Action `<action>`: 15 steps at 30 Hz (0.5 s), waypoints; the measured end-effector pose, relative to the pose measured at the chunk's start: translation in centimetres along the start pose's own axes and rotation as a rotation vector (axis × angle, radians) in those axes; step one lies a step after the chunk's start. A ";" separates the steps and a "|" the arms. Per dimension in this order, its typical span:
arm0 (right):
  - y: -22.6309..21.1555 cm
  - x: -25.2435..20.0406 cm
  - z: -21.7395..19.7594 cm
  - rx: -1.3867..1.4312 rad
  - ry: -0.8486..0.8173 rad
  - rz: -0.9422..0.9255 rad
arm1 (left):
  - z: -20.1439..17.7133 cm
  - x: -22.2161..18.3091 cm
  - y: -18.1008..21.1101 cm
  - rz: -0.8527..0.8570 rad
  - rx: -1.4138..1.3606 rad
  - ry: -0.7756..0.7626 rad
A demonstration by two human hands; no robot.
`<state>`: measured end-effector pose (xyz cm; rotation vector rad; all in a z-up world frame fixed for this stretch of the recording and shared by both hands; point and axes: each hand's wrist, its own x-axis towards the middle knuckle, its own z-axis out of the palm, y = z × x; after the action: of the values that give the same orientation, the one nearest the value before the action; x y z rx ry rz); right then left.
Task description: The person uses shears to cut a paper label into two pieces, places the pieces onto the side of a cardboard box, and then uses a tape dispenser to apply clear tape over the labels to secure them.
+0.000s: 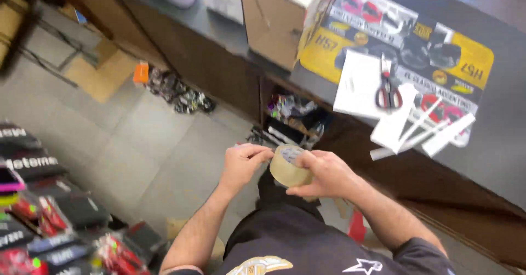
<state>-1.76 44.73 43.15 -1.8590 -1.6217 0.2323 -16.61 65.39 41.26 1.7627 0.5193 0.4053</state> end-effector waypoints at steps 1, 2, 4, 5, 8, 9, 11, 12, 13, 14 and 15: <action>0.7 1.2 -0.8 -0.005 0.014 -0.002 | -0.5 1.7 0.4 0.013 0.007 -0.005; 1.4 2.4 -1.7 -0.025 0.016 0.053 | -1.0 3.5 0.8 0.048 0.088 0.030; 2.1 3.8 -3.6 -0.029 0.011 0.129 | -2.7 5.8 2.4 0.062 0.172 0.050; 2.3 4.7 -5.1 -0.055 0.016 0.163 | -4.0 7.2 4.0 0.144 0.258 0.131; 4.3 5.6 -10.0 -0.122 0.065 0.208 | -9.5 10.6 8.2 0.296 0.399 0.284; 5.2 5.3 -11.6 -0.169 0.104 0.215 | -11.3 11.4 9.3 0.365 0.446 0.362; 5.5 4.8 -15.9 -0.252 0.080 0.165 | -14.6 12.5 11.1 0.433 0.444 0.389; 5.6 4.6 -18.1 -0.335 0.059 0.107 | -16.4 13.0 12.0 0.506 0.443 0.423; 4.6 4.1 -19.0 -0.337 0.059 0.112 | -16.9 13.0 12.5 0.506 0.440 0.418; 3.6 3.7 -20.0 -0.520 0.133 0.127 | -17.4 13.0 13.1 0.658 0.500 0.452; 2.7 3.4 -21.1 -0.712 0.215 0.142 | -17.9 13.4 13.9 0.822 0.555 0.485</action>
<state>12.34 40.41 58.82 -2.4165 -1.5306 -0.5405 -12.91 84.40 59.13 2.3891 0.2143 1.3940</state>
